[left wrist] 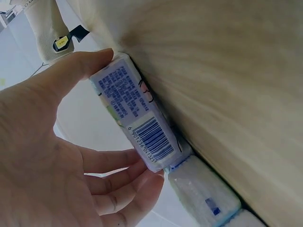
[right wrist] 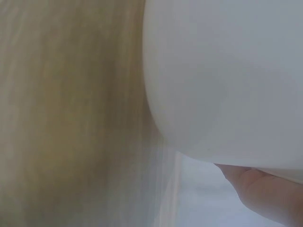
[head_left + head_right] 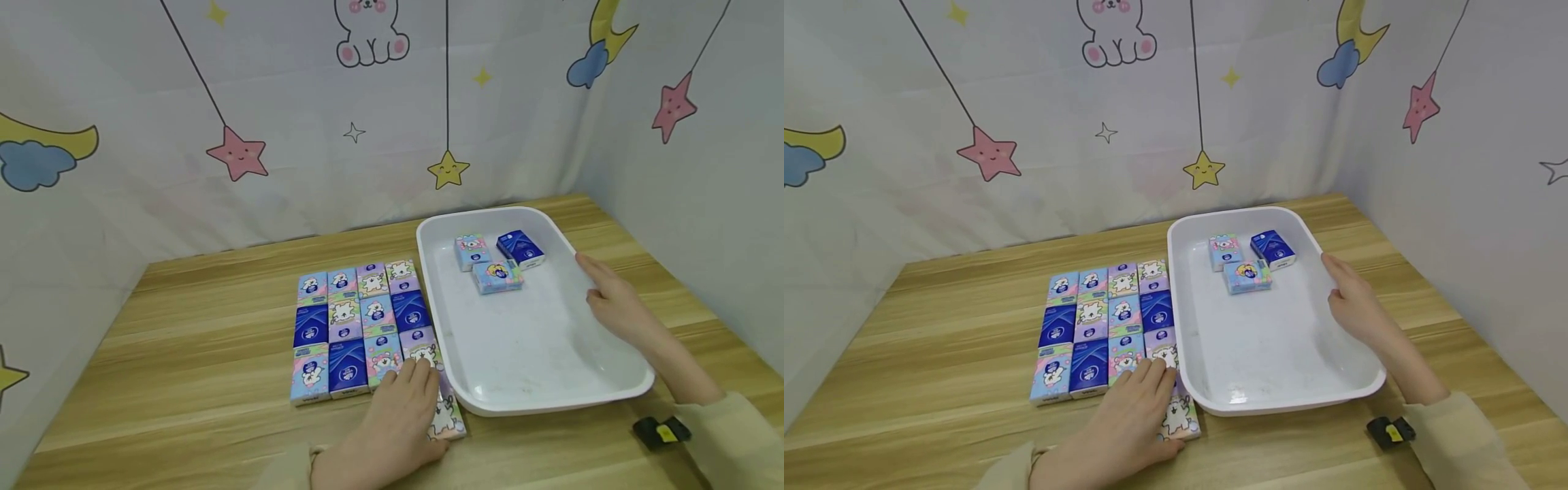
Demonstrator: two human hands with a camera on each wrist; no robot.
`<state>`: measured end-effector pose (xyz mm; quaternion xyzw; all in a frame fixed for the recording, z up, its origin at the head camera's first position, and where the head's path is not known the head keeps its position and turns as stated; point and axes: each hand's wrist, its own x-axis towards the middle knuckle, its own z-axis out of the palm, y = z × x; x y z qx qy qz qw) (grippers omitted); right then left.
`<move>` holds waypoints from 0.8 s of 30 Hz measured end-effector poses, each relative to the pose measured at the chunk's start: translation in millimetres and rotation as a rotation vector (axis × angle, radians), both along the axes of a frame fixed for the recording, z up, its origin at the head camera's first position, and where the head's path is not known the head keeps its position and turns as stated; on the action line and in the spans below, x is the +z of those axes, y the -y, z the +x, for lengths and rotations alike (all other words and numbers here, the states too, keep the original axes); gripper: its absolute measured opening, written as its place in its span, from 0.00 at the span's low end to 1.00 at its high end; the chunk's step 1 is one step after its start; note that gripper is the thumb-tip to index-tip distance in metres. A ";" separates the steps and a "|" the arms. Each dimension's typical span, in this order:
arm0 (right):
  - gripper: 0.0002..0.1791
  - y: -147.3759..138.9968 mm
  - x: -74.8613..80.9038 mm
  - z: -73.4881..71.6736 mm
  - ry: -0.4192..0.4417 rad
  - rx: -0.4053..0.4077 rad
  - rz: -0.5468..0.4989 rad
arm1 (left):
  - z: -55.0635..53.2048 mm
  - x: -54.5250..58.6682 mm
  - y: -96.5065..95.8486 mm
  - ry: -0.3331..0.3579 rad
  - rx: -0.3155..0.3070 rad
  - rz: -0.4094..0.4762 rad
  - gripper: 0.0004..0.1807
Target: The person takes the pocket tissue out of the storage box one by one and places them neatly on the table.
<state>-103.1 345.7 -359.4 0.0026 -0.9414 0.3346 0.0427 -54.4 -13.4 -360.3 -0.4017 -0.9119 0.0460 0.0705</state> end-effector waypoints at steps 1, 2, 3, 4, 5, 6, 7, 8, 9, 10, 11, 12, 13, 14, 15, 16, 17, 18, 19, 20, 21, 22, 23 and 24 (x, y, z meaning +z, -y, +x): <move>0.34 -0.2 -0.2 0.0 0.000 0.000 0.000 | -0.2 -0.1 0.1 -0.004 0.001 -0.001 0.43; 0.34 -0.2 -0.4 0.0 -0.002 0.000 0.000 | -0.3 -0.2 0.2 -0.003 0.002 0.000 0.43; 0.34 -0.3 -0.5 0.0 -0.002 0.000 -0.001 | -0.4 -0.3 0.2 -0.003 0.002 0.000 0.43; 0.33 -0.3 -0.7 0.0 -0.001 0.000 -0.003 | -0.6 -0.4 0.4 -0.001 0.004 0.000 0.43; 0.33 -0.4 -0.8 0.1 -0.001 0.001 -0.005 | -0.6 -0.4 0.3 0.001 0.006 -0.003 0.43; 0.33 -0.4 -0.9 0.0 0.001 0.002 -0.006 | -0.5 -0.3 0.2 0.004 0.009 -0.007 0.44; 0.33 -0.5 -0.9 0.0 0.001 0.001 -0.007 | -0.4 -0.2 0.1 0.008 0.013 -0.012 0.44; 0.33 -0.5 -0.8 -0.1 0.003 0.000 -0.007 | -0.6 -0.2 0.1 0.011 0.015 -0.016 0.44; 0.33 -0.5 -0.8 -0.1 0.007 -0.001 -0.010 | -0.6 -0.3 0.1 0.014 0.017 -0.021 0.45; 0.33 -0.5 -0.7 -0.1 0.008 -0.003 -0.009 | -0.7 -0.2 0.1 0.017 0.019 -0.026 0.45; 0.33 -0.6 -0.7 -0.1 0.009 -0.005 -0.008 | -0.7 -0.2 0.2 0.020 0.019 -0.031 0.46; 0.33 -0.7 -0.7 -0.2 0.012 -0.007 -0.007 | -0.7 -0.2 0.3 0.024 0.017 -0.031 0.46; 0.33 -0.7 -0.6 -0.1 0.012 -0.008 -0.007 | -0.6 -0.3 0.6 0.025 0.013 -0.030 0.46; 0.34 -0.7 -0.6 -0.1 0.012 -0.008 -0.008 | -0.6 -0.4 1.0 0.028 0.009 -0.027 0.46; 0.34 -0.8 -0.7 0.0 0.012 -0.008 -0.009 | -0.6 -0.5 1.4 0.032 0.005 -0.022 0.46; 0.34 -0.7 -0.7 0.1 0.012 -0.007 -0.009 | -0.4 -0.6 2.0 0.035 0.000 -0.017 0.45; 0.34 -0.7 -0.7 0.2 0.010 -0.006 -0.011 | -0.2 -0.7 2.6 0.037 -0.005 -0.009 0.45; 0.33 -0.7 -0.7 0.2 0.005 -0.004 -0.011 | 0.1 -0.7 3.5 0.038 -0.010 0.000 0.44; 0.33 -0.7 -0.7 0.3 0.003 -0.002 -0.013 | 0.5 -0.5 4.5 0.038 -0.014 0.004 0.44; 0.33 -0.6 -0.7 0.3 0.000 0.000 -0.011 | 1.0 -0.3 5.5 0.041 -0.017 0.010 0.44; 0.33 -0.6 -0.5 0.4 0.000 0.001 -0.014 | 1.5 0.1 6.5 0.042 -0.021 0.016 0.43; 0.33 -0.5 -0.5 0.6 -0.005 0.002 -0.014 | 2.3 0.6 7.6 0.045 -0.025 0.020 0.43; 0.33 -0.6 -0.4 0.7 -0.007 0.003 -0.017 | 2.9 1.3 8.8 0.050 -0.028 0.023 0.43; 0.33 -0.6 -0.3 0.9 -0.011 0.003 -0.016 | 3.5 2.1 9.8 0.058 -0.030 0.024 0.44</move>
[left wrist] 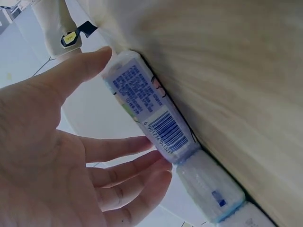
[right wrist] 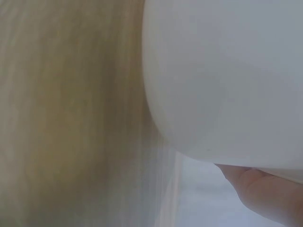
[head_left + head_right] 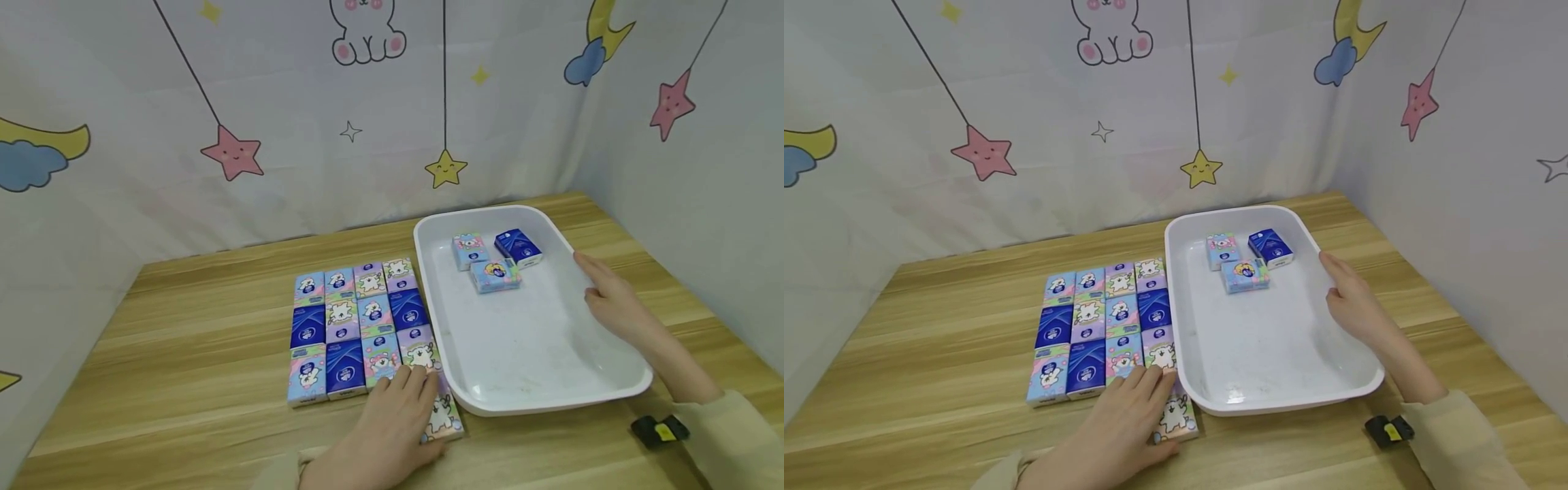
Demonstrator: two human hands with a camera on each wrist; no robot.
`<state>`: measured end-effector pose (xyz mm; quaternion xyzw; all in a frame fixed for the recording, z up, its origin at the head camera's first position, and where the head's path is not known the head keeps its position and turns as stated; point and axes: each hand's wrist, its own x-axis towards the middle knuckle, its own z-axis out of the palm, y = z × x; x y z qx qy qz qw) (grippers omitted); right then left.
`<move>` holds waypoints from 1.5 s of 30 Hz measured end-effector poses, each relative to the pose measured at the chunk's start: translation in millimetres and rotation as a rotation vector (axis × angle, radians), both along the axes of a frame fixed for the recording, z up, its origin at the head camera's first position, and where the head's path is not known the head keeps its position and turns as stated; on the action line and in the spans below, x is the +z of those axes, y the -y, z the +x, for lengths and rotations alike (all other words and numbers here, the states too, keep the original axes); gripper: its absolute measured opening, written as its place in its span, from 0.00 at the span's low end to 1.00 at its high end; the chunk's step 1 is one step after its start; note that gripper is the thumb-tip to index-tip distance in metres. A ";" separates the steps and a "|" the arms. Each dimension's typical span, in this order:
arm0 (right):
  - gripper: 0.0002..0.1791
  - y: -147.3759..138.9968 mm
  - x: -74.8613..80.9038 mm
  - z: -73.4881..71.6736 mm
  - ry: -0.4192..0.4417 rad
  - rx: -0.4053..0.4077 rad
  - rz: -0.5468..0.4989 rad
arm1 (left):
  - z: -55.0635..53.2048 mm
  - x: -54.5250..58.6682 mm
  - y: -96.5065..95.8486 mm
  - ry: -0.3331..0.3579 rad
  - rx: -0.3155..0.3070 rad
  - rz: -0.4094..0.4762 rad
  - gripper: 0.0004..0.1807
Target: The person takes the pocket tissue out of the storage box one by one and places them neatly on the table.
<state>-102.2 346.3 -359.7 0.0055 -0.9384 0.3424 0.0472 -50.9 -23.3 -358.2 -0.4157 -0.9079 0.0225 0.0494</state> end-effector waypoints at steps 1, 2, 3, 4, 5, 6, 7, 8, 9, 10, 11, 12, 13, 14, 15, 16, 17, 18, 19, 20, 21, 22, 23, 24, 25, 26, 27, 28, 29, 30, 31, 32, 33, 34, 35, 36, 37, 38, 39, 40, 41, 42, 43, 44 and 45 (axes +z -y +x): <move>0.34 0.0 0.3 0.2 0.001 -0.001 -0.002 | 0.6 1.0 1.1 0.013 -0.001 -0.002 0.44; 0.34 0.1 0.5 0.4 -0.002 -0.003 -0.001 | 1.0 2.2 2.1 0.030 -0.004 -0.008 0.44; 0.34 0.1 0.8 0.5 -0.001 -0.003 -0.003 | 1.3 3.5 2.9 0.051 -0.005 -0.018 0.44; 0.34 0.2 1.0 0.6 -0.001 -0.004 -0.003 | 1.2 5.0 3.9 0.077 -0.006 -0.025 0.44; 0.34 0.3 1.3 0.7 0.000 -0.004 -0.004 | 0.9 6.4 4.8 0.103 -0.003 -0.028 0.44; 0.34 0.3 1.6 0.7 0.000 -0.005 -0.001 | 0.2 7.6 5.6 0.125 0.000 -0.026 0.43; 0.34 0.2 1.9 0.7 0.003 -0.005 -0.002 | -0.9 9.7 6.5 0.152 0.006 -0.027 0.43; 0.34 0.2 2.1 0.7 0.005 -0.005 -0.001 | -2.4 12.2 7.0 0.170 0.015 -0.025 0.43; 0.34 0.1 2.3 0.6 0.010 -0.006 -0.002 | -4.3 14.8 7.5 0.180 0.023 -0.014 0.42; 0.34 0.0 2.3 0.5 0.012 -0.006 -0.001 | -6.3 16.8 8.2 0.169 0.025 0.007 0.41; 0.34 -0.3 2.2 0.6 0.010 -0.006 0.002 | -8.9 19.2 8.5 0.163 0.030 0.021 0.41; 0.34 -0.5 2.0 0.6 0.011 -0.006 0.005 | -11.3 21.6 9.0 0.157 0.034 0.033 0.40; 0.33 -0.8 1.6 0.6 0.008 -0.005 0.005 | -13.9 24.7 9.3 0.157 0.038 0.038 0.40; 0.33 -1.0 1.1 0.8 0.004 -0.006 0.007 | -16.5 27.0 9.4 0.152 0.039 0.047 0.40; 0.33 -1.3 0.5 0.8 0.000 -0.004 0.006 | -19.1 29.0 9.6 0.147 0.034 0.056 0.39; 0.33 -1.6 -0.1 1.0 -0.010 -0.003 0.008 | -21.7 30.9 9.6 0.143 0.028 0.062 0.38; 0.33 -1.8 -0.8 0.9 -0.017 -0.001 0.008 | -24.4 33.4 9.2 0.156 0.031 0.060 0.38; 0.33 -2.0 -1.4 0.8 -0.021 -0.001 0.007 | -26.8 35.5 8.7 0.157 0.029 0.064 0.38; 0.33 -2.2 -1.8 0.8 -0.026 0.000 0.006 | -29.3 37.7 7.8 0.162 0.029 0.069 0.38; 0.33 -2.2 -2.2 0.7 -0.028 0.000 0.003 | -31.7 39.3 6.9 0.165 0.027 0.078 0.38; 0.33 -2.1 -2.3 0.5 -0.029 0.000 0.004 | -34.1 41.0 5.8 0.166 0.024 0.084 0.38; 0.33 -2.1 -2.4 0.4 -0.032 -0.001 0.005 | -36.3 42.6 4.8 0.173 0.022 0.095 0.37; 0.33 -1.9 -2.4 0.2 -0.032 -0.001 0.006 | -38.7 44.2 3.4 0.178 0.019 0.106 0.37; 0.33 -1.6 -2.2 0.3 -0.031 -0.003 0.009 | -41.0 45.9 2.0 0.182 0.014 0.115 0.37; 0.33 -1.3 -1.9 0.2 -0.031 -0.003 0.011 | -43.4 47.5 0.5 0.186 0.008 0.122 0.37; 0.33 -0.9 -1.7 0.3 -0.028 -0.003 0.012 | -45.9 49.4 -1.2 0.192 0.005 0.124 0.37; 0.33 -0.6 -1.4 0.3 -0.025 -0.004 0.013 | -48.5 51.4 -3.2 0.197 0.002 0.124 0.37; 0.33 -0.2 -1.1 0.3 -0.021 -0.003 0.012 | -51.2 53.3 -5.3 0.202 -0.002 0.125 0.37; 0.34 0.3 -0.9 0.3 -0.018 -0.004 0.012 | -54.2 55.1 -7.8 0.204 -0.002 0.120 0.38; 0.34 0.7 -0.4 0.5 -0.012 -0.004 0.008 | -56.8 57.5 -10.3 0.209 0.000 0.114 0.38; 0.34 1.1 -0.1 0.6 -0.007 -0.005 0.002 | -59.4 59.8 -12.8 0.214 -0.001 0.109 0.38; 0.34 1.5 0.3 0.6 -0.001 -0.006 -0.003 | -61.9 62.3 -15.5 0.220 0.002 0.106 0.38; 0.34 1.8 0.6 0.7 0.002 -0.008 -0.007 | -64.6 64.5 -18.3 0.220 -0.001 0.108 0.38; 0.34 2.0 0.8 0.7 0.003 -0.009 -0.010 | -67.4 66.8 -21.1 0.218 -0.009 0.109 0.38; 0.34 2.3 0.9 0.9 0.006 -0.010 -0.015 | -70.1 69.4 -24.1 0.216 -0.015 0.107 0.38; 0.34 2.4 1.0 0.9 0.006 -0.011 -0.019 | -72.9 72.1 -27.1 0.210 -0.024 0.101 0.38; 0.34 2.3 0.9 0.9 0.006 -0.011 -0.022 | -76.1 74.6 -30.3 0.202 -0.040 0.090 0.37; 0.34 2.2 0.7 0.9 0.002 -0.011 -0.023 | -79.9 76.9 -33.8 0.192 -0.062 0.076 0.37; 0.34 2.1 0.6 0.9 0.000 -0.010 -0.025 | -83.8 79.2 -37.5 0.181 -0.090 0.056 0.37; 0.34 1.9 0.4 1.0 -0.002 -0.009 -0.028 | -87.8 81.5 -41.1 0.164 -0.123 0.034 0.36; 0.34 1.8 0.2 1.1 -0.004 -0.009 -0.028 | -91.8 83.5 -45.1 0.143 -0.158 0.012 0.35; 0.34 1.6 0.0 1.0 -0.008 -0.009 -0.026 | -96.0 85.2 -49.1 0.115 -0.197 -0.012 0.35; 0.34 1.5 -0.2 0.9 -0.011 -0.008 -0.025 | -99.9 86.7 -53.2 0.089 -0.235 -0.033 0.35; 0.34 1.7 -0.3 0.9 -0.014 -0.009 -0.021 | -103.7 87.7 -57.1 0.062 -0.270 -0.049 0.35; 0.34 2.1 -0.1 0.7 -0.007 -0.009 -0.023 | -106.9 88.5 -61.0 0.040 -0.297 -0.065 0.35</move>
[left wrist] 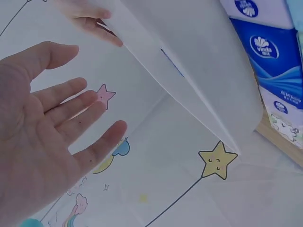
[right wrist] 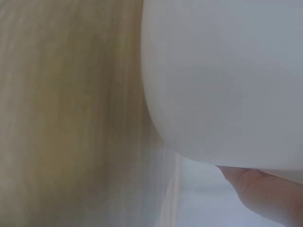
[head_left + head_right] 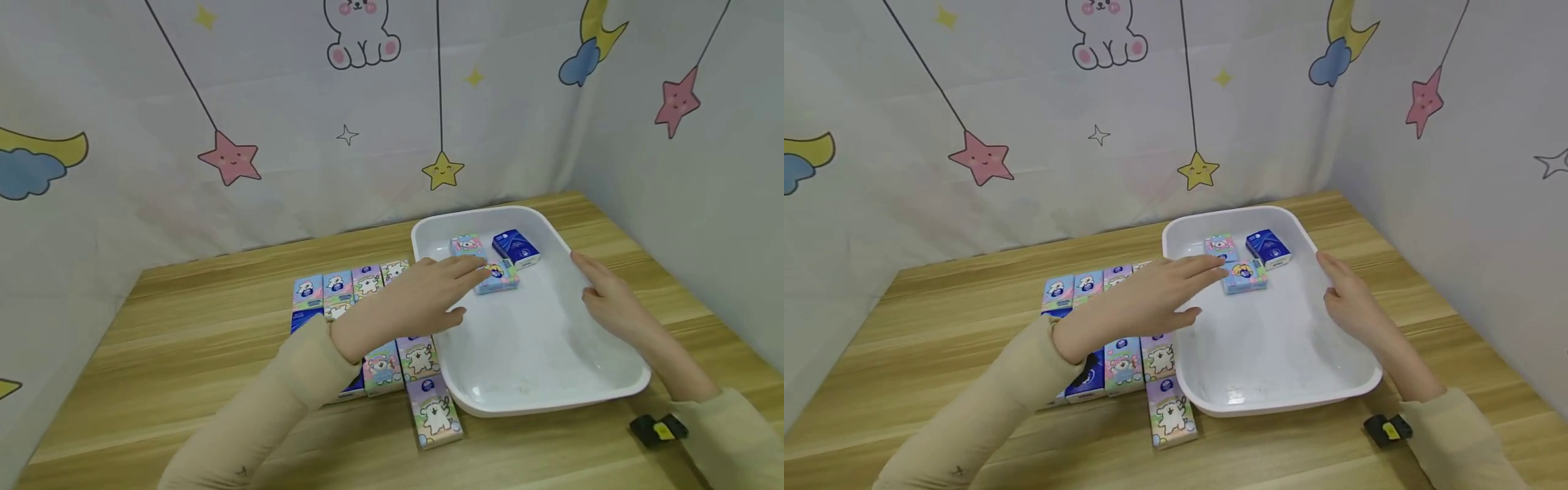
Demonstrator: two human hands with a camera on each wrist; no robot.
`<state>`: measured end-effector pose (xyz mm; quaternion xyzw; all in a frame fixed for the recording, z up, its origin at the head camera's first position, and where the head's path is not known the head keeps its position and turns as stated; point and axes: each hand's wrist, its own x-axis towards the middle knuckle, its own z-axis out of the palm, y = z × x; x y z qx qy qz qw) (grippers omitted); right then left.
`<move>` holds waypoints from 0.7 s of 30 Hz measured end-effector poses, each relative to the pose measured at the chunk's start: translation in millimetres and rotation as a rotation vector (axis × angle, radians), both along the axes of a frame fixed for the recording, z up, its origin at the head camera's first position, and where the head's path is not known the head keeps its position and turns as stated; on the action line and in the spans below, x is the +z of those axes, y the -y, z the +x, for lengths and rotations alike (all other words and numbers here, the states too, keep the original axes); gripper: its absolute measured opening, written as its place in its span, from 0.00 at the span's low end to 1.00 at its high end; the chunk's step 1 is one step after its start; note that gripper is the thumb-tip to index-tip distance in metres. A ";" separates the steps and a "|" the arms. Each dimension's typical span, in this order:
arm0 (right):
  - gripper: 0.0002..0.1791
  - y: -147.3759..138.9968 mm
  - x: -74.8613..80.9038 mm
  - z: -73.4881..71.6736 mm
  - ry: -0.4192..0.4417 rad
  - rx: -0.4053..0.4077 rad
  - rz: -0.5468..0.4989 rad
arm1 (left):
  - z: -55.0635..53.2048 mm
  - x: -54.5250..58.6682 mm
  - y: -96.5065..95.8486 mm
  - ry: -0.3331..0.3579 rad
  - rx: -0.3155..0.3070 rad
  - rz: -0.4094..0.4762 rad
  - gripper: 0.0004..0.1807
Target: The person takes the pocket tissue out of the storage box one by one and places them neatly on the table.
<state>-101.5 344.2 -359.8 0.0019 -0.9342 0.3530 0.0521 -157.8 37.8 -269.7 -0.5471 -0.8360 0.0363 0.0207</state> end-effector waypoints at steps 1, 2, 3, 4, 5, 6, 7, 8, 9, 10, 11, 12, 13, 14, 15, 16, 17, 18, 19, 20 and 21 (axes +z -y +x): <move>0.34 -0.2 0.3 0.2 0.004 0.000 0.002 | -2.8 0.5 -4.6 -0.025 -0.022 -0.015 0.35; 0.34 -0.5 0.4 0.3 0.004 -0.002 0.008 | -5.4 0.9 -9.3 -0.054 -0.037 -0.038 0.34; 0.34 -0.7 0.6 0.4 0.006 -0.002 0.010 | -7.7 1.5 -14.0 -0.076 -0.046 -0.066 0.35; 0.34 -0.8 0.8 0.6 0.009 -0.004 0.012 | -10.2 1.5 -18.5 -0.100 -0.054 -0.089 0.35; 0.34 -0.9 0.8 0.8 0.011 -0.005 0.013 | -12.6 1.4 -22.9 -0.126 -0.060 -0.116 0.34; 0.33 -1.2 0.6 0.8 0.010 -0.006 0.013 | -15.3 1.3 -27.4 -0.149 -0.065 -0.144 0.34; 0.33 -1.2 0.4 0.6 0.001 -0.007 0.021 | -18.0 1.2 -31.1 -0.183 -0.072 -0.173 0.34; 0.33 -1.1 0.1 0.4 -0.006 -0.008 0.025 | -20.8 1.0 -34.5 -0.214 -0.080 -0.200 0.35; 0.33 -1.1 -0.1 0.2 -0.009 -0.006 0.025 | -23.8 0.5 -37.8 -0.244 -0.093 -0.217 0.34; 0.33 -1.0 -0.3 -0.2 -0.013 -0.004 0.026 | -27.0 -0.4 -40.8 -0.272 -0.107 -0.233 0.34; 0.33 -1.0 -0.6 -0.6 -0.020 0.001 0.027 | -29.9 -1.0 -43.8 -0.290 -0.117 -0.250 0.34; 0.33 -1.1 -0.9 -1.1 -0.024 0.005 0.028 | -32.9 -1.9 -46.8 -0.311 -0.129 -0.267 0.34; 0.33 -1.0 -0.9 -1.5 -0.026 0.008 0.030 | -35.8 -2.7 -49.9 -0.333 -0.142 -0.291 0.35; 0.33 -0.8 -1.0 -1.8 -0.027 0.010 0.032 | -38.7 -3.9 -53.1 -0.345 -0.155 -0.311 0.36; 0.33 -0.8 -0.9 -2.1 -0.028 0.013 0.036 | -41.9 -5.7 -56.8 -0.358 -0.170 -0.331 0.36; 0.33 -0.6 -0.8 -2.1 -0.029 0.012 0.038 | -44.9 -7.6 -60.6 -0.368 -0.188 -0.356 0.36; 0.34 -0.6 -0.8 -1.9 -0.028 0.010 0.039 | -47.7 -9.6 -64.8 -0.383 -0.205 -0.384 0.36; 0.34 -0.6 -0.8 -1.7 -0.026 0.008 0.039 | -50.7 -12.1 -69.2 -0.405 -0.229 -0.413 0.36; 0.34 -0.5 -0.6 -1.2 -0.023 0.005 0.039 | -53.2 -14.6 -73.6 -0.422 -0.252 -0.439 0.36; 0.34 -0.5 -0.6 -0.7 -0.021 0.003 0.038 | -55.6 -17.7 -78.0 -0.438 -0.277 -0.458 0.36; 0.34 -0.7 -0.6 -0.1 -0.019 0.002 0.036 | -58.0 -21.2 -82.5 -0.457 -0.303 -0.475 0.35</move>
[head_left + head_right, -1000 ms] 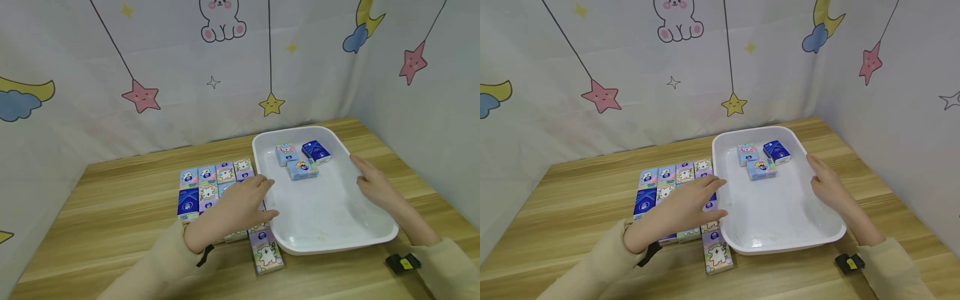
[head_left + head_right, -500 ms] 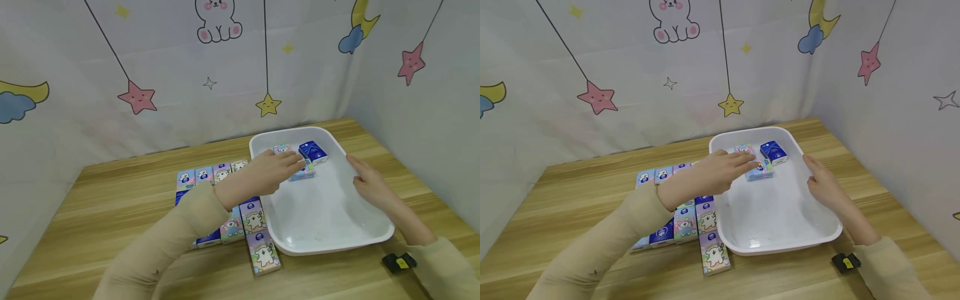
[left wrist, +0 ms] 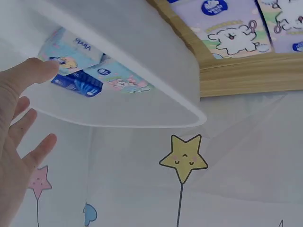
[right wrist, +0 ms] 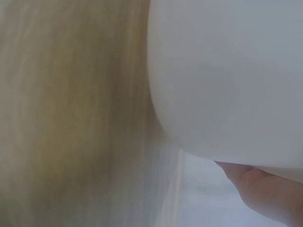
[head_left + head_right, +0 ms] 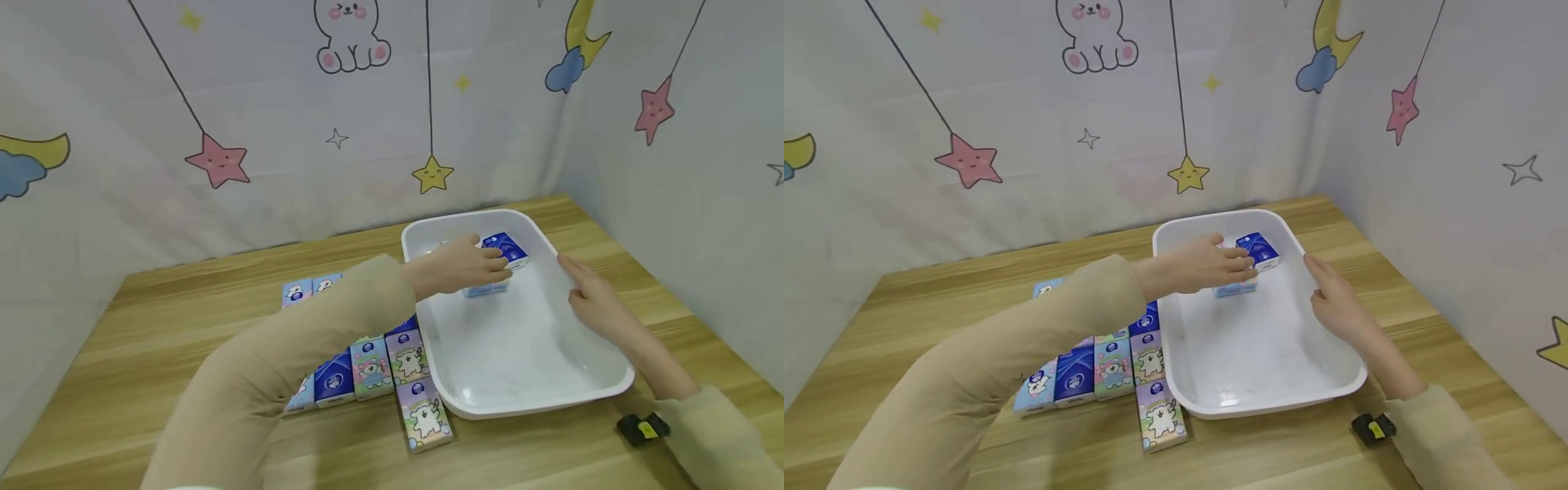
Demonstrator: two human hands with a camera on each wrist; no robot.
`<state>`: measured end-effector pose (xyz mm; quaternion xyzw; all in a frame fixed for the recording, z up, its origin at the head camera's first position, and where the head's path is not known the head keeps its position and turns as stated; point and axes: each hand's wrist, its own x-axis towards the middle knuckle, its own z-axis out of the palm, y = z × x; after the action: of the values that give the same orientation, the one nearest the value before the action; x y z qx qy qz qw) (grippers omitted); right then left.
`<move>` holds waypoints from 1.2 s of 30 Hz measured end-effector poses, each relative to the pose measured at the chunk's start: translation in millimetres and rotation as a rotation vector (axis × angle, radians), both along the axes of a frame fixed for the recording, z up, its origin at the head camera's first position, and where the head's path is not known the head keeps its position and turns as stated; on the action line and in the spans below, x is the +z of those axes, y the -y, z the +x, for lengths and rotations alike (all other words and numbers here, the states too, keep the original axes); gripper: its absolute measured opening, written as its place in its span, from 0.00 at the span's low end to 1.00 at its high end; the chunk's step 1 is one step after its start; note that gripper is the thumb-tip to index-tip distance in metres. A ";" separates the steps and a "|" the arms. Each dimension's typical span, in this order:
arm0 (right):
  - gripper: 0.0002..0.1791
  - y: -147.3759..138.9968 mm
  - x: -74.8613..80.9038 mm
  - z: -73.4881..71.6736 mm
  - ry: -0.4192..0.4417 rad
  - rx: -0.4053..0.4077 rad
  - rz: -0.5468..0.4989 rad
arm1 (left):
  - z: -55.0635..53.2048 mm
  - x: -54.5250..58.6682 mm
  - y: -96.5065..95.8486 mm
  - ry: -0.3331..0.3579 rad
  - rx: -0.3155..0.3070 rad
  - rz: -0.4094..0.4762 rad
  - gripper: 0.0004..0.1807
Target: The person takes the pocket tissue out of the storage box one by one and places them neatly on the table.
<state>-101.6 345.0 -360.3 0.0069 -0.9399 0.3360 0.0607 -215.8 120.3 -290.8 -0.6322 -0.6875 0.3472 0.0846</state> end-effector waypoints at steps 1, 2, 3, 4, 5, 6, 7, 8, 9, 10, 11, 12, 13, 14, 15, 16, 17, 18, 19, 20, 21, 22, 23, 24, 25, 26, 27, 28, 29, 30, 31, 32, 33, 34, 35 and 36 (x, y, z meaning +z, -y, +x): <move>0.34 0.6 -0.1 0.1 0.000 0.001 -0.004 | -2.2 -3.4 -3.5 -0.018 -0.022 -0.018 0.34; 0.34 0.9 -0.1 0.0 0.002 0.001 -0.005 | -3.9 -6.9 -6.9 -0.041 -0.043 -0.035 0.34; 0.34 1.3 -0.1 0.1 0.002 0.001 -0.004 | -5.8 -10.8 -10.3 -0.053 -0.061 -0.045 0.34; 0.34 1.7 0.1 0.2 0.002 0.001 -0.003 | -7.1 -14.3 -13.4 -0.065 -0.074 -0.056 0.34; 0.34 1.9 0.3 0.1 0.001 0.000 0.002 | -8.3 -18.0 -16.5 -0.075 -0.082 -0.067 0.34; 0.34 2.2 0.6 0.3 0.002 0.001 0.001 | -9.3 -21.2 -19.2 -0.084 -0.086 -0.078 0.35; 0.34 2.0 0.6 0.6 -0.001 0.002 0.002 | -9.8 -24.1 -22.2 -0.098 -0.088 -0.090 0.35; 0.34 1.9 0.7 0.8 0.000 0.001 0.002 | -10.6 -26.6 -24.9 -0.110 -0.091 -0.098 0.35; 0.34 2.0 0.7 0.8 0.000 0.000 0.001 | -11.7 -28.2 -27.4 -0.116 -0.093 -0.104 0.34; 0.34 1.9 0.7 0.6 0.001 0.000 0.000 | -12.6 -28.9 -29.6 -0.128 -0.090 -0.113 0.34; 0.34 1.8 0.7 0.5 0.001 0.000 0.000 | -14.0 -29.4 -31.5 -0.138 -0.087 -0.119 0.34; 0.34 1.6 0.6 0.3 -0.002 0.001 -0.002 | -15.6 -29.6 -33.0 -0.156 -0.088 -0.123 0.33; 0.34 1.3 0.3 0.1 -0.007 0.001 -0.001 | -17.2 -29.7 -34.5 -0.172 -0.088 -0.127 0.33; 0.34 1.0 0.2 -0.1 -0.008 0.001 -0.002 | -18.8 -29.5 -35.7 -0.184 -0.086 -0.130 0.33; 0.34 0.6 -0.2 -0.1 -0.011 0.002 -0.002 | -19.8 -29.4 -36.5 -0.193 -0.081 -0.135 0.34; 0.34 0.1 -0.3 0.0 -0.013 0.002 -0.001 | -20.5 -29.7 -37.4 -0.199 -0.075 -0.141 0.34; 0.34 -0.1 -0.4 0.4 -0.016 0.003 -0.002 | -21.1 -30.3 -38.1 -0.200 -0.072 -0.144 0.35; 0.34 -0.3 -0.6 0.5 -0.019 0.003 -0.002 | -21.4 -31.0 -39.0 -0.201 -0.071 -0.149 0.35; 0.34 -0.5 -0.8 0.5 -0.021 0.003 0.000 | -21.6 -31.8 -40.0 -0.193 -0.069 -0.149 0.36; 0.34 -0.4 -0.8 0.5 -0.020 0.003 0.001 | -21.6 -32.8 -41.0 -0.186 -0.068 -0.151 0.36; 0.34 -0.3 -0.8 0.5 -0.018 0.002 0.000 | -21.6 -33.8 -42.0 -0.177 -0.066 -0.151 0.36; 0.34 -0.2 -0.6 0.6 -0.016 0.001 0.002 | -21.6 -35.0 -42.9 -0.167 -0.066 -0.149 0.35; 0.34 -0.1 -0.4 0.5 -0.015 0.001 0.004 | -21.6 -36.1 -43.8 -0.157 -0.065 -0.145 0.35; 0.34 0.0 -0.3 0.4 -0.015 0.000 0.006 | -21.5 -37.2 -44.4 -0.152 -0.065 -0.142 0.34; 0.34 0.2 -0.1 0.4 -0.012 0.000 0.004 | -21.3 -38.4 -44.8 -0.146 -0.067 -0.135 0.32; 0.34 0.3 0.2 0.5 -0.009 0.000 0.003 | -20.9 -39.4 -45.1 -0.142 -0.067 -0.129 0.31; 0.34 0.3 0.3 0.5 -0.014 0.002 0.004 | -20.5 -40.3 -45.1 -0.140 -0.070 -0.119 0.29; 0.34 0.3 0.4 0.5 -0.018 0.003 0.007 | -19.9 -41.1 -45.1 -0.136 -0.074 -0.109 0.27; 0.34 0.3 0.6 0.6 -0.021 0.005 0.006 | -19.2 -42.0 -45.2 -0.134 -0.076 -0.099 0.25; 0.34 0.2 0.8 0.7 -0.023 0.007 0.003 | -18.6 -42.8 -45.4 -0.133 -0.080 -0.085 0.23; 0.34 0.0 0.9 0.7 -0.025 0.007 0.002 | -17.8 -43.5 -45.7 -0.131 -0.083 -0.071 0.22; 0.34 -0.1 1.0 0.7 -0.027 0.007 0.003 | -16.9 -44.0 -45.8 -0.127 -0.084 -0.060 0.21; 0.34 -0.2 1.0 0.9 -0.028 0.007 0.003 | -16.1 -44.8 -45.9 -0.119 -0.081 -0.049 0.20; 0.34 -0.3 1.1 0.9 -0.023 0.007 0.000 | -15.1 -45.5 -46.1 -0.105 -0.073 -0.040 0.20; 0.34 -0.4 1.1 0.9 -0.019 0.007 -0.001 | -13.7 -45.8 -46.1 -0.090 -0.060 -0.037 0.21; 0.34 -0.6 1.1 1.0 -0.017 0.007 -0.001 | -12.1 -46.2 -45.9 -0.072 -0.051 -0.032 0.21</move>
<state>-100.6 345.5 -359.3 0.0128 -0.9391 0.3367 0.0676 -227.9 166.2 -337.0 -0.6378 -0.6620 0.3786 0.1078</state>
